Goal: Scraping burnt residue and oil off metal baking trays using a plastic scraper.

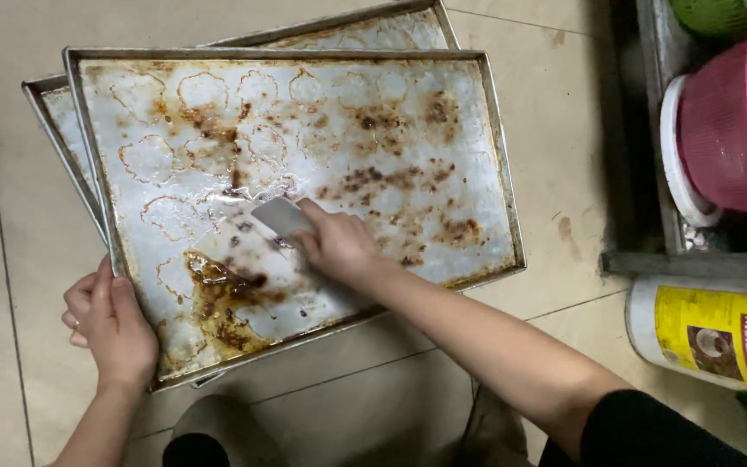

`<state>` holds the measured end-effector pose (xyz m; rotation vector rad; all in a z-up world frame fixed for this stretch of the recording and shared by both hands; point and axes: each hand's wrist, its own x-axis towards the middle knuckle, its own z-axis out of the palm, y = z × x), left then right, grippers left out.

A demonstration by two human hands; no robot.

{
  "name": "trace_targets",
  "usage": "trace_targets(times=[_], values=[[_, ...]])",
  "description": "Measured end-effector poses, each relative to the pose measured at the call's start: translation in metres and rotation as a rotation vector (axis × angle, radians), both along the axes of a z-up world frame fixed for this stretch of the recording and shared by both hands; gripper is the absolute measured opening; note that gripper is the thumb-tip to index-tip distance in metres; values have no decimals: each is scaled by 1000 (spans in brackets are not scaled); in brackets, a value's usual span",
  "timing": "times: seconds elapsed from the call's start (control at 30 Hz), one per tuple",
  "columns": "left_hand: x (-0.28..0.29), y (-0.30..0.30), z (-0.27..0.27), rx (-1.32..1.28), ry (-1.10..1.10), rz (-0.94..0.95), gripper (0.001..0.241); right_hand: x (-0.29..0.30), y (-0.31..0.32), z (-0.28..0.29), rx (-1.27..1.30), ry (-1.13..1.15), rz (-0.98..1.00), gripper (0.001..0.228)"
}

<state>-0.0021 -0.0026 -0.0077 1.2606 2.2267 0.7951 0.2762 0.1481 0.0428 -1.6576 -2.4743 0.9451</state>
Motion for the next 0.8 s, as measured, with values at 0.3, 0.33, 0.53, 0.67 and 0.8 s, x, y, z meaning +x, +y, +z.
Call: trace_targets(times=[0.3,0.33,0.53,0.67,0.8], values=[[1,7,13,-52,-47,15,52,217,120,-24,297,-126,-651,43],[4,9,19,-119,-73,13,55,241,127,-15,238,-256,-714,39],[1,2,6,-76,-17,8,53,320,141,-51,349,-414,-647,37],[-2,3,-2,-45,-6,6,49,317,166,-72,359,-324,-748,42],[3,6,8,-69,-12,14,52,267,167,-75,366,-170,-623,50]])
